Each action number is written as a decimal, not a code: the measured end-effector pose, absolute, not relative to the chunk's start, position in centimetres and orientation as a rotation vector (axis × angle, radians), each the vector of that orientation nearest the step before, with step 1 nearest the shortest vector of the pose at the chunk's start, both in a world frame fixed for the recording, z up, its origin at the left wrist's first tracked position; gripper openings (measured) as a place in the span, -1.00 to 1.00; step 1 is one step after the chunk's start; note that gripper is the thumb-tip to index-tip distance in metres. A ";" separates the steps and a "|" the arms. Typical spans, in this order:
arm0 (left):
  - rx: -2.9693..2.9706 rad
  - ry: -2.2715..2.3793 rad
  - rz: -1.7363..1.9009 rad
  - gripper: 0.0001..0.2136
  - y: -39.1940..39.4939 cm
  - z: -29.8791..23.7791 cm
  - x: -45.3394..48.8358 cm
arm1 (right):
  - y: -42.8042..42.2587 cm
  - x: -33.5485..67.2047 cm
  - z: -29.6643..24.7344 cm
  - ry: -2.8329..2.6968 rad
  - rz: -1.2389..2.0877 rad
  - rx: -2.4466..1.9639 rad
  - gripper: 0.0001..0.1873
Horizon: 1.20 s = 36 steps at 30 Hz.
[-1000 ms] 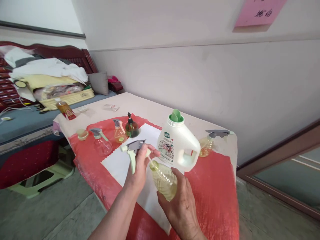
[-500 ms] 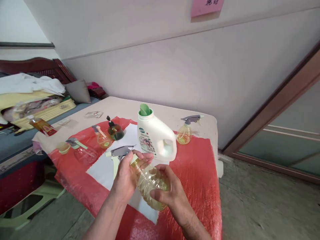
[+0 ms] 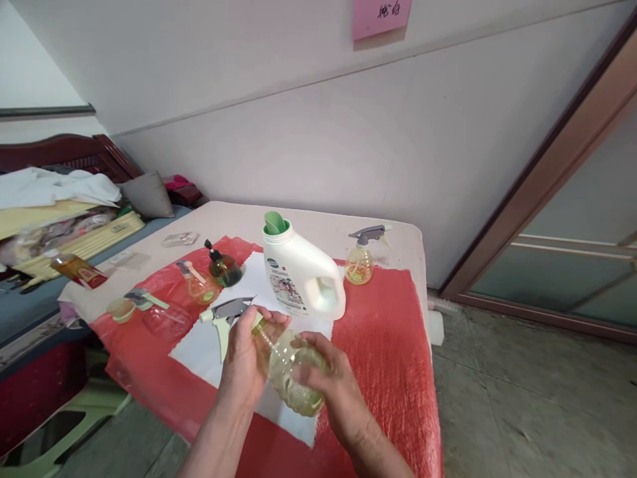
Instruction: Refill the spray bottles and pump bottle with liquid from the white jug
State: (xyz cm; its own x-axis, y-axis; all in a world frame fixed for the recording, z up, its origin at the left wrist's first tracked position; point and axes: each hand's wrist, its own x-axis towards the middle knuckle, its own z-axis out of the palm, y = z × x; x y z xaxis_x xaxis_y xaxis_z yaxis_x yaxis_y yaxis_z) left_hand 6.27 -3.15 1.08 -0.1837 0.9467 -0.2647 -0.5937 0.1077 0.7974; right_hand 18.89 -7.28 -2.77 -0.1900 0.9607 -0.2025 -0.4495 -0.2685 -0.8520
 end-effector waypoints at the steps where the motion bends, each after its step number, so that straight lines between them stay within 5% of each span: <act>1: 0.475 0.994 1.452 -0.74 -3.2 1.1 6.3 | -7.3 18.8 -2.9 -0.730 1.774 -0.868 -0.56; 8: 0.352 1.026 1.610 -0.72 -2.3 0.9 5.5 | -7.5 18.1 -3.2 -0.613 1.817 -0.775 -0.52; 12: 0.292 1.070 1.742 -0.71 -1.5 0.9 4.1 | -7.6 17.6 -3.3 -0.831 1.644 -0.825 -0.21; 16: 0.406 1.079 1.654 -0.69 -1.6 1.1 4.1 | -7.5 17.0 -3.9 -0.681 1.642 -0.961 -0.45; 25: 0.388 1.148 1.770 -0.70 -1.8 0.9 4.7 | -7.5 17.2 -3.6 -0.710 1.693 -0.904 -0.07; 28: 0.434 1.133 1.689 -0.69 -1.9 0.8 4.7 | -7.4 17.0 -3.9 -0.634 1.740 -1.002 -0.27; 36: 0.379 1.136 1.770 -0.69 -1.8 0.6 4.8 | -7.6 17.4 -3.0 -0.690 1.742 -0.880 -0.21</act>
State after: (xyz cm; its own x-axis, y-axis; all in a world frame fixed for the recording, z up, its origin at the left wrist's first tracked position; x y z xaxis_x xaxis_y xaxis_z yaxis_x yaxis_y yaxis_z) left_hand 4.76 -1.83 0.65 -0.4880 0.8438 -0.2232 -0.5543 -0.1020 0.8261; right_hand 17.37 -7.63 -3.03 -0.2113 0.9484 -0.2363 -0.5296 -0.3143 -0.7879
